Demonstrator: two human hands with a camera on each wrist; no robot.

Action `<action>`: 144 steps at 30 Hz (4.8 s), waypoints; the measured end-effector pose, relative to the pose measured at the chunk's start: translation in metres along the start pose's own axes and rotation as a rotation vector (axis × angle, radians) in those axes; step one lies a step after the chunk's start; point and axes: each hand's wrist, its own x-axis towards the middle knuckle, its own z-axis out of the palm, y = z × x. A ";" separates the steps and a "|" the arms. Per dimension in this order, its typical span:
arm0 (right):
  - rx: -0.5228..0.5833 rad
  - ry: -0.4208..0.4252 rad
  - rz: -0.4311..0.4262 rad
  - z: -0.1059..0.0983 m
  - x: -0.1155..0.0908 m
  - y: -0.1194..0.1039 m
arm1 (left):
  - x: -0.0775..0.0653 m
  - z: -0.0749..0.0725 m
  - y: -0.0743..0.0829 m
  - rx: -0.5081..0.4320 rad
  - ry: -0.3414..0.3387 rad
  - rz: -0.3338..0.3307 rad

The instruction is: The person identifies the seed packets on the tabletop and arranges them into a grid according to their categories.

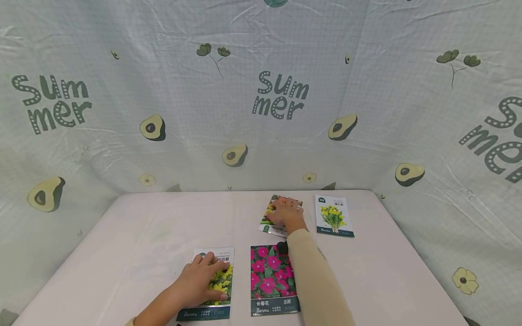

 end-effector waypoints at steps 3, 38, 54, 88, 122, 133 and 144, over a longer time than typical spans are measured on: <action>-0.004 0.002 0.001 0.002 0.002 -0.001 | 0.000 0.000 0.001 0.002 0.002 -0.002; -0.013 -0.002 -0.052 0.010 0.003 -0.020 | -0.001 0.002 0.003 0.014 0.021 0.001; -0.018 -0.005 -0.063 0.014 0.002 -0.029 | -0.001 0.001 0.002 0.003 0.018 0.002; -0.028 -0.020 -0.120 0.024 0.005 -0.048 | -0.002 0.000 0.004 0.016 -0.007 -0.009; -0.054 -0.025 -0.177 0.028 0.003 -0.066 | -0.001 0.002 0.001 0.002 -0.015 -0.002; -0.077 -0.037 -0.181 0.028 0.002 -0.072 | 0.000 0.003 0.001 0.013 -0.013 0.001; -0.067 -0.053 -0.189 0.029 0.001 -0.076 | 0.000 0.004 0.002 0.029 -0.005 -0.005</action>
